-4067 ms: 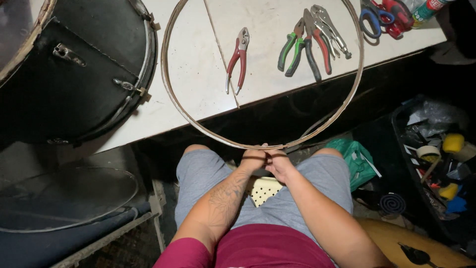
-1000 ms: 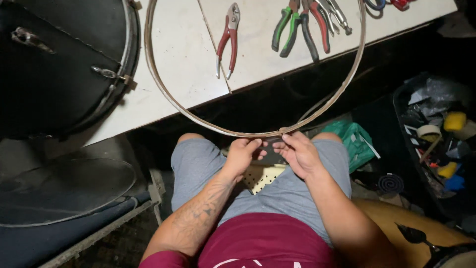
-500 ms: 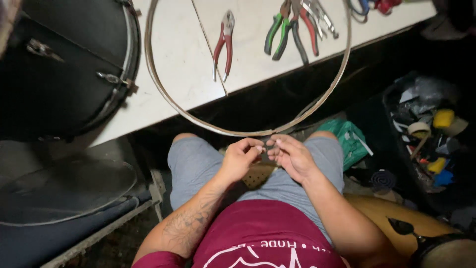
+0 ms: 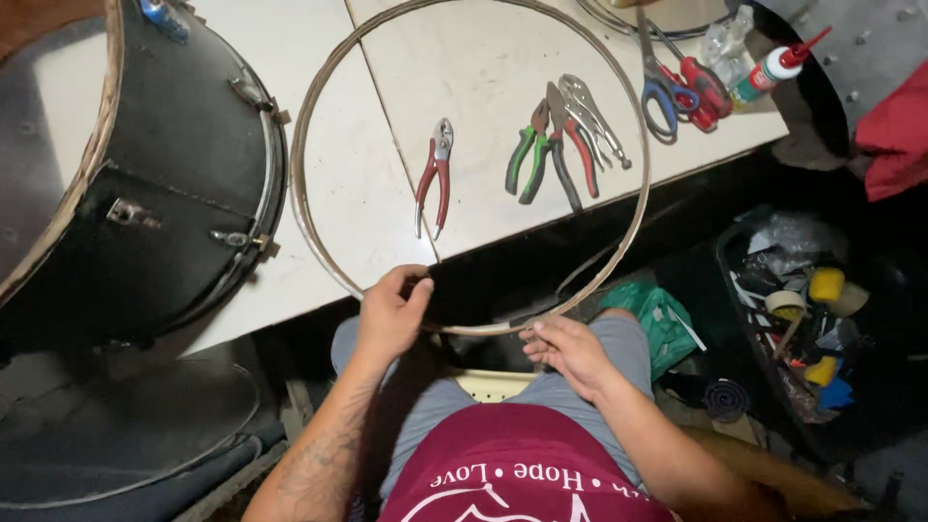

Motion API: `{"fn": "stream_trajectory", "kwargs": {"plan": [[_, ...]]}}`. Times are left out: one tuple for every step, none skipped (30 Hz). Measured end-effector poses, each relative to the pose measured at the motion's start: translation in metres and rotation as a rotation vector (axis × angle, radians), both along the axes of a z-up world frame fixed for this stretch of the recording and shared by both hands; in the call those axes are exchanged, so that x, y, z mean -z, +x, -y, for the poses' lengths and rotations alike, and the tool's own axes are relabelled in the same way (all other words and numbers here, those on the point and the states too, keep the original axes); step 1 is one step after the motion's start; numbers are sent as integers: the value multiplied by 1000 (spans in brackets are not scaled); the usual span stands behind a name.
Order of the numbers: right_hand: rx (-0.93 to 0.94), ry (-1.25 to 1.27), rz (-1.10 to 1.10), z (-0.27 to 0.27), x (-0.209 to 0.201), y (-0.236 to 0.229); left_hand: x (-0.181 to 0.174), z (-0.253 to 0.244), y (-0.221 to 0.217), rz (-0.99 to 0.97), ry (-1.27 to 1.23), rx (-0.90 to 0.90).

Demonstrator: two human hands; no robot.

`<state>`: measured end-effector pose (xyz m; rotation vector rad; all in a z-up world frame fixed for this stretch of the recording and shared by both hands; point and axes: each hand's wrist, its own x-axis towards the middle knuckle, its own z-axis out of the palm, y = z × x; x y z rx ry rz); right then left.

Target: The person holds a circular metal hoop and uses pliers to bend and adjust a section of it. They repeatedly squeeze and release the pliers on the hoop while sitting on the floor in front of a workbench.

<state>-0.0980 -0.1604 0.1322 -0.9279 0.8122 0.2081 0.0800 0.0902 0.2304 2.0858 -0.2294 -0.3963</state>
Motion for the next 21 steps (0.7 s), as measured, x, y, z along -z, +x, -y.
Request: {"fn": "stream_trajectory", "kwargs": {"plan": [[-1,1,-6,0,-2,6,-1,-1,5,-6,1,-1],[-14,-6,-2,0,-3,10,-1,-2,10,0,2,-12],[-26,-10,1,-1,-5,14,-3,-4,13,5,4,-22],[-26,-7,-5,0,-5,20,0,-4,17,-1,7,-21],[-36,-16,1,2,-4,27,2,-4,21,41,9,-21],[-47,-26,7,3,-5,32,4,-4,25,82,10,-21],[-46,-27,9,6,-2,38,1,-2,28,84,9,-20],[-42,-34,9,7,1,43,-2,-1,30,114,7,-19],[-41,-43,11,9,3,48,-4,-1,32,145,3,-21],[-43,-47,15,11,3,54,-4,-1,34,148,0,-24],[-42,-59,21,12,3,59,-3,-1,35,184,-12,-23],[-41,-70,27,12,3,62,-2,-2,35,220,-24,-23],[-48,-73,30,14,2,66,-1,-2,34,222,-26,-31],[-44,-72,37,15,1,70,1,-2,32,242,-23,-32],[-38,-68,48,15,1,74,2,-3,32,266,-18,-30],[-42,-69,53,17,3,79,5,-3,30,271,-19,-35],[-24,-87,58,18,5,82,8,-3,28,317,-20,-28],[-5,-104,63,20,8,86,11,-3,25,364,-22,-22],[-2,-104,66,21,10,89,14,-3,23,367,-22,-20],[4,-118,73,22,13,93,18,-4,21,411,-29,-15],[6,-132,78,22,16,96,21,-5,19,453,-35,-14]]}}
